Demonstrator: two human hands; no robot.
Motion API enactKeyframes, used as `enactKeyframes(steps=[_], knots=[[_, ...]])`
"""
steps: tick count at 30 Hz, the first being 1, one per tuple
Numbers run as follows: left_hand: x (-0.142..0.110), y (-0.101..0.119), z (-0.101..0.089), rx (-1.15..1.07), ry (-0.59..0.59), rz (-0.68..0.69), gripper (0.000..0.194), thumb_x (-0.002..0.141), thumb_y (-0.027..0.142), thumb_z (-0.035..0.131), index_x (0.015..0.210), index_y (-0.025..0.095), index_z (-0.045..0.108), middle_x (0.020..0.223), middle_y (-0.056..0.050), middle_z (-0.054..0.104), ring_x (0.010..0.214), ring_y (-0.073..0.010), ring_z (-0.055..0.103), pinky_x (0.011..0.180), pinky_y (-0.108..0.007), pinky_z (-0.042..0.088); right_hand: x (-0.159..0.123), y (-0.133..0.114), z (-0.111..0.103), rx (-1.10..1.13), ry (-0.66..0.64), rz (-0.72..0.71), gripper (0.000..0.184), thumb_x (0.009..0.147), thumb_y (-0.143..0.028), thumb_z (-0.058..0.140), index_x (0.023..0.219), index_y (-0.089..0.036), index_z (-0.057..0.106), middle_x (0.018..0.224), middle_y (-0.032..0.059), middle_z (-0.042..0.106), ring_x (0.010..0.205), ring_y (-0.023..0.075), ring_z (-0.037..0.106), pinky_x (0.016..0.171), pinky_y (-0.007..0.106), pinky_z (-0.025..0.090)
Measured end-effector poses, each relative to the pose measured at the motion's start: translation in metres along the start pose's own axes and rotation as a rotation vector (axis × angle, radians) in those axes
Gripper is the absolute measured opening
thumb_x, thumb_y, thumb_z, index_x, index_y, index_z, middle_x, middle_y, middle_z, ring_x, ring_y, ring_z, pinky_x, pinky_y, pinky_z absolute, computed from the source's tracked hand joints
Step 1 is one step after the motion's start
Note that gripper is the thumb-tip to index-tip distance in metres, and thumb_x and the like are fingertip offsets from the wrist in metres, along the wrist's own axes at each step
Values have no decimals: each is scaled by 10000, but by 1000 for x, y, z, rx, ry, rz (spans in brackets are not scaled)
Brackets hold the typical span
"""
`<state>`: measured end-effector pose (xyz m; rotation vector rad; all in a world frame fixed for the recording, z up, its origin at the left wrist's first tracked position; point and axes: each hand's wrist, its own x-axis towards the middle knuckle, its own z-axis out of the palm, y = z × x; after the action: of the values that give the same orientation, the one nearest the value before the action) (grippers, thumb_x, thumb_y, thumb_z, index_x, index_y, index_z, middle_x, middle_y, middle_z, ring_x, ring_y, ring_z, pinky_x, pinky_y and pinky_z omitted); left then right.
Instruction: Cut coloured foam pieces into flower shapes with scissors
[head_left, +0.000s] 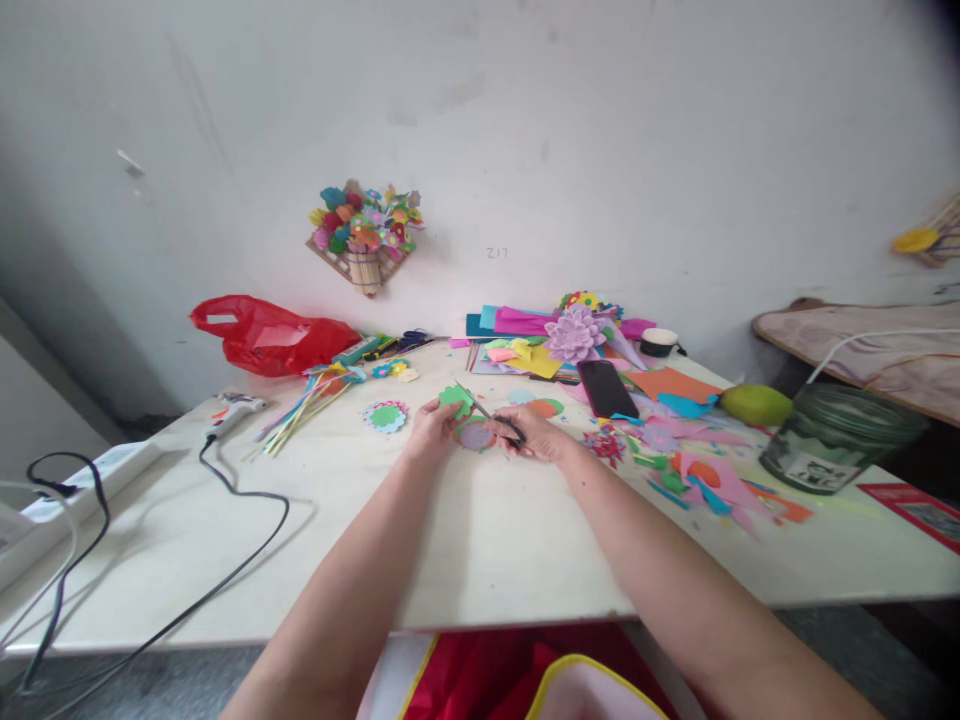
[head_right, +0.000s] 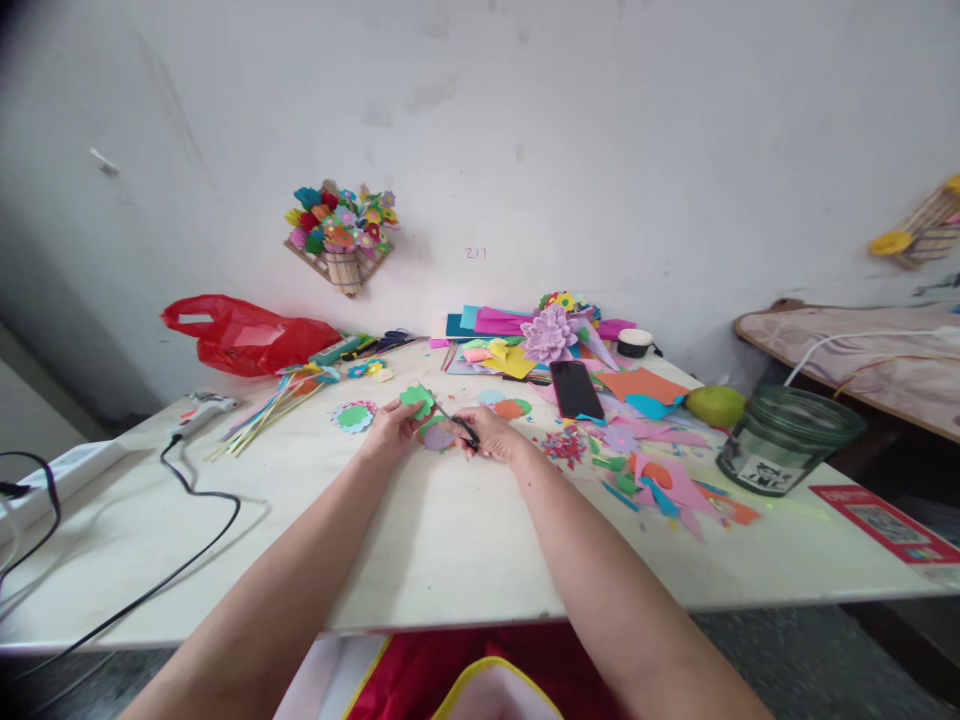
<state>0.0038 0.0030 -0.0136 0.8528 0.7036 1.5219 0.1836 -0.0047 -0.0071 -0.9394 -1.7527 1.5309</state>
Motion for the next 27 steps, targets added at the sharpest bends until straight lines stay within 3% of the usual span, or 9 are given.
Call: enactKeyframes(steps=[8,16,27], knots=[[3,-2,-3,-4,17,24,217,522,141,777,702,113,660,763,-58,688,712,-163,638,814,-359,498,-4,-2,0,-28,-40,19,310,743,-440,609,706,-153,499,463,-58,519,294,32,384,260,160,178],[2,-2,-3,5,-11,44,261,487,186,817,693,125,670,745,-51,700,751,-192,659,874,-383,483,-4,0,-3,-23,-19,-25,371,745,-510,579,747,-144,522,542,-26,571,363,60,489,281,160,258],[1,-1,-1,60,-47,17,251,483,170,793,704,131,681,753,-46,708,723,-199,669,802,-356,496,-1,2,-4,-74,13,-19,315,746,-442,614,694,-148,512,522,-21,573,361,70,505,269,159,292]])
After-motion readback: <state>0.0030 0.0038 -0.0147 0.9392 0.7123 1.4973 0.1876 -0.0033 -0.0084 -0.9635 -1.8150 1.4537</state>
